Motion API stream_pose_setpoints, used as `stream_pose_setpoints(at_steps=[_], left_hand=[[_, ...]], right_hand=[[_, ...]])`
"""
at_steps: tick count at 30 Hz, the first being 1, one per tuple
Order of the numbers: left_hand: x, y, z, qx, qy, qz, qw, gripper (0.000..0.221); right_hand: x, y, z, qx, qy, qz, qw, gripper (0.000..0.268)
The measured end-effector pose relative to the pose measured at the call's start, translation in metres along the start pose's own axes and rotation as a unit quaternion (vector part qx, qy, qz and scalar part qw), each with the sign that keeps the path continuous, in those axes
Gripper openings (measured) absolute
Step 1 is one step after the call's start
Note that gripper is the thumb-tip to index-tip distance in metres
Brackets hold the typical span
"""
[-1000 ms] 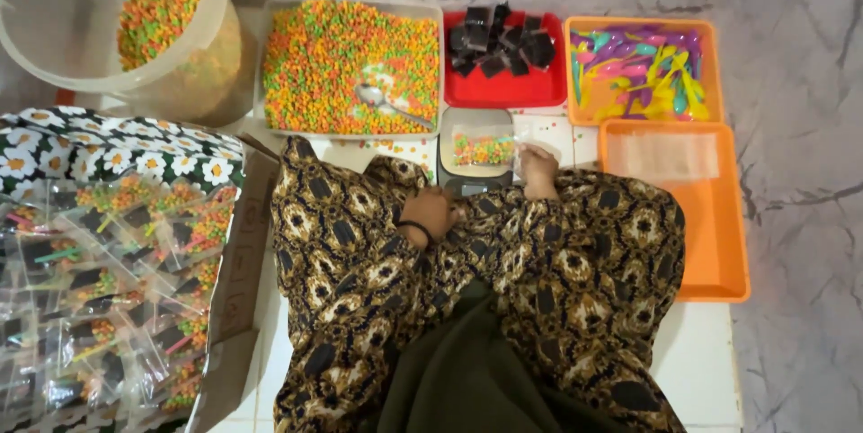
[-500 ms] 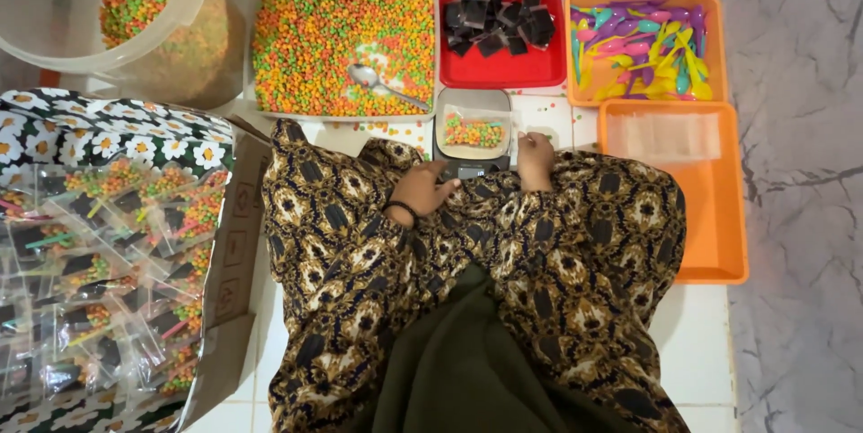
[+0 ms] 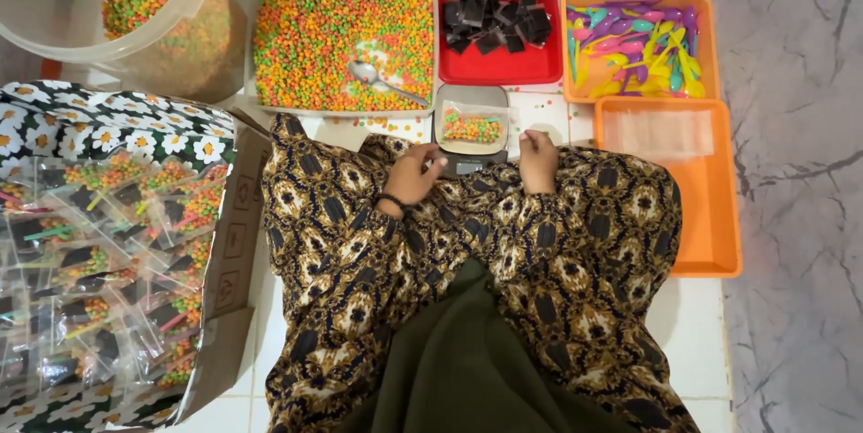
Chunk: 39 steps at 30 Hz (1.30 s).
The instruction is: The person is portioning colorful sprinkles into small plastic bags using a spoon, weighing each bag on a digital scale, and organizing the finished bags.
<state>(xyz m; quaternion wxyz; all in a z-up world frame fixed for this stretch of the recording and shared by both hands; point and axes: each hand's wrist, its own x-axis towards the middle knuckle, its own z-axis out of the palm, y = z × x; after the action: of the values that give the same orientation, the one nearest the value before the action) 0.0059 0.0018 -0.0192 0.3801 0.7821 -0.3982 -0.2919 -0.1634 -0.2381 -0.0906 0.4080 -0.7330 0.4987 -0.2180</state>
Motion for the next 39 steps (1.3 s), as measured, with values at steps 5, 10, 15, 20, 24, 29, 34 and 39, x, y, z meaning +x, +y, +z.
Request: stream_pose_setpoints(at_steps=[5,10,15,20,24,29,34,39], left_hand=[[0.006,-0.007,-0.025,0.091,0.084,0.013,0.992,0.043],[0.009,-0.012,-0.085,0.135,0.151,0.023,0.979,0.044],[0.015,-0.03,-0.127,0.163,0.196,0.044,0.966,0.043],[0.009,-0.036,-0.148,0.126,0.225,0.016,0.966,0.037],[0.012,-0.045,-0.146,0.103,0.235,0.017,0.966,0.038],[0.01,-0.039,-0.146,0.069,0.245,0.038,0.966,0.036],[0.007,-0.032,-0.148,0.06,0.24,0.037,0.968,0.033],[-0.002,-0.011,-0.155,0.023,0.243,0.056,0.968,0.037]], right_hand=[[-0.016,-0.043,-0.029,-0.076,-0.02,-0.043,0.996,0.035],[-0.023,-0.044,-0.055,-0.394,-0.142,-0.179,0.89,0.036],[-0.072,-0.105,-0.07,-0.563,-0.361,-0.155,0.727,0.071],[-0.067,-0.107,-0.057,-0.607,-0.455,-0.11,0.642,0.087],[-0.068,-0.118,-0.066,-0.594,-0.484,-0.124,0.63,0.093],[-0.065,-0.111,-0.065,-0.586,-0.484,-0.129,0.638,0.093],[-0.069,-0.125,-0.069,-0.581,-0.491,-0.118,0.638,0.094],[-0.071,-0.125,-0.068,-0.581,-0.484,-0.108,0.645,0.093]])
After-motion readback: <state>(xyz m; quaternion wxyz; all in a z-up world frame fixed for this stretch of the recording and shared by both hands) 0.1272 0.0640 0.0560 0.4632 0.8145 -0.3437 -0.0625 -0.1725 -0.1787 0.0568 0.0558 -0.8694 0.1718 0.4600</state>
